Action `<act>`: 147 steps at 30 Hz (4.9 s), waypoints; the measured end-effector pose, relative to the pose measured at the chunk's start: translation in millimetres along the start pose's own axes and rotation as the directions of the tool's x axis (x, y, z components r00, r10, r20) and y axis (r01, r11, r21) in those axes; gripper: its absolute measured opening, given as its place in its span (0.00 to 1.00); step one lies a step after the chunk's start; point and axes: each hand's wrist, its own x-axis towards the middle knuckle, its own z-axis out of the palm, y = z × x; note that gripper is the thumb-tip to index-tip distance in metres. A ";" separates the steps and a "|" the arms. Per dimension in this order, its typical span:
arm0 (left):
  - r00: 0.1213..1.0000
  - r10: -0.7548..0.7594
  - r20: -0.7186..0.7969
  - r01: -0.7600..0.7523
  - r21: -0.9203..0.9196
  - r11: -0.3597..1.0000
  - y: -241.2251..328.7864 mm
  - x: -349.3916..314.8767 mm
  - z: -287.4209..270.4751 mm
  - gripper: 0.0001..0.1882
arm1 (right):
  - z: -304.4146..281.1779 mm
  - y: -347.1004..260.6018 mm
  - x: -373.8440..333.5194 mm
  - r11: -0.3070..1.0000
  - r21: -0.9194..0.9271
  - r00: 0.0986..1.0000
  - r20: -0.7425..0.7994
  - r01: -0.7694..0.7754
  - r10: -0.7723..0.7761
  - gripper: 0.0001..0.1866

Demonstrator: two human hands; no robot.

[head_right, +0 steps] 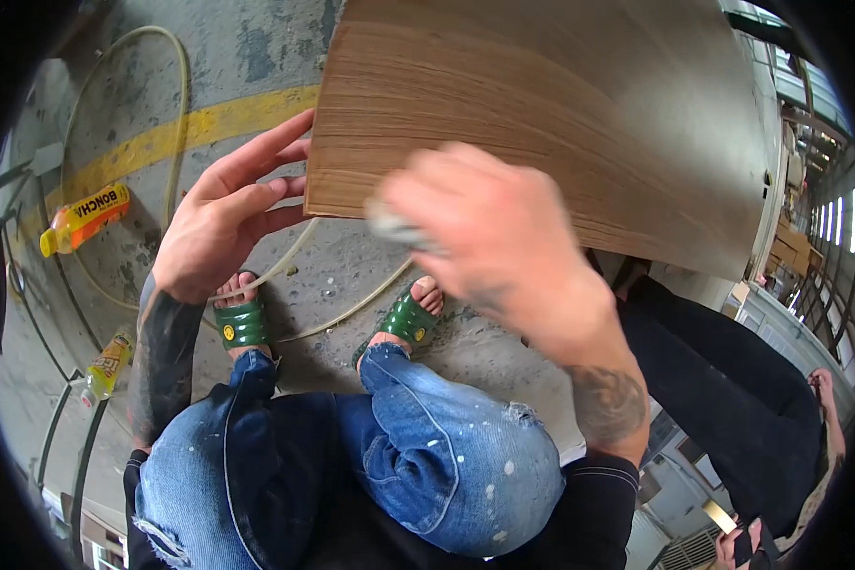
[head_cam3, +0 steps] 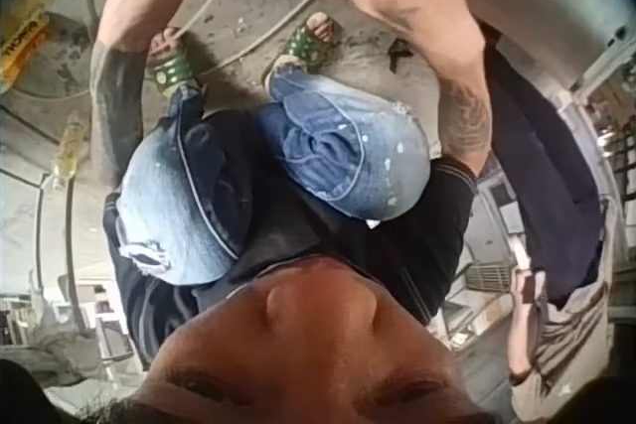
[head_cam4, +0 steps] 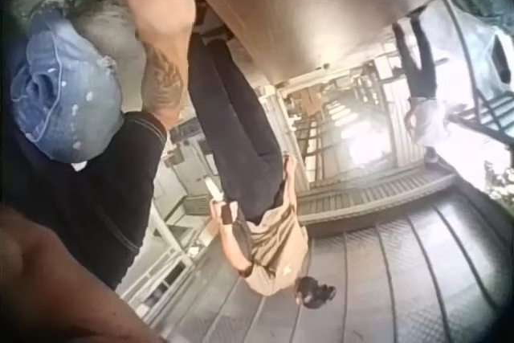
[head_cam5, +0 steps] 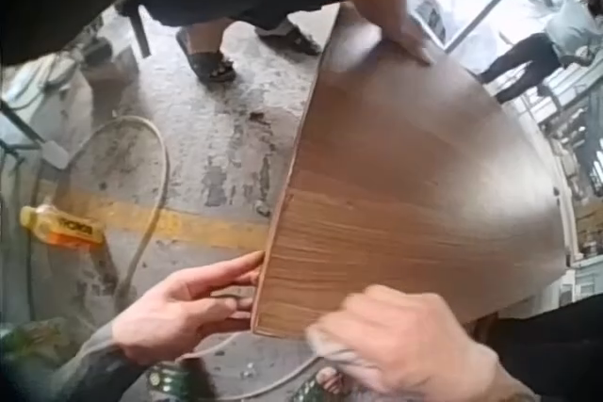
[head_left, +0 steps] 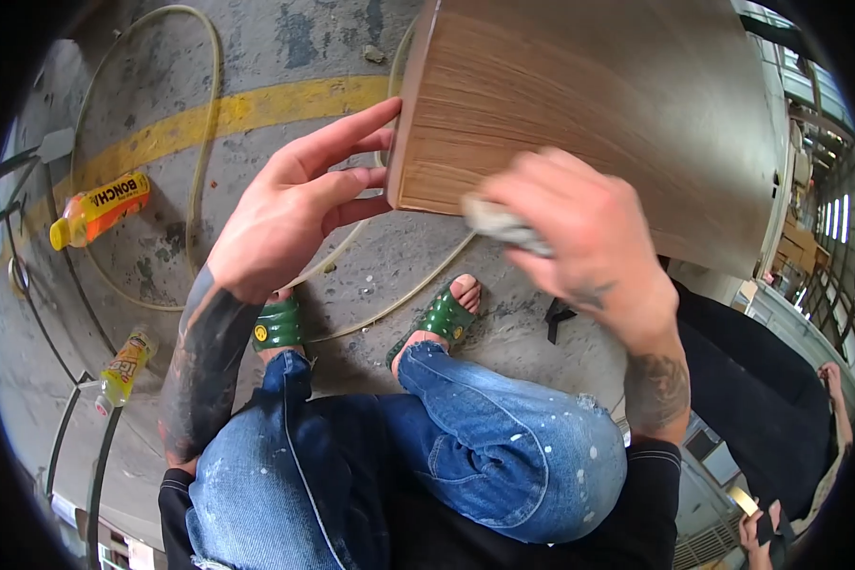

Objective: Wiping and cleaning the edges of a wooden furniture board with a cloth.

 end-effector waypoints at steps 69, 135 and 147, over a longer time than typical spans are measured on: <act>0.794 0.608 -0.016 -0.597 0.173 0.784 9.0 -29.4 19.8 0.35 | 13.8 -95.0 75.6 0.938 0.346 0.998 -0.051 -0.012 0.032 0.50; 0.654 0.753 0.070 -0.672 0.510 0.537 2.4 111.7 -7.8 0.17 | 11.3 53.6 -67.0 0.853 0.153 0.800 -0.297 -0.499 0.521 0.24; 0.616 0.775 0.142 -0.699 0.552 0.454 -33.6 46.6 -6.8 0.19 | 13.6 50.0 -65.7 0.842 0.166 0.785 -0.305 -0.514 0.539 0.23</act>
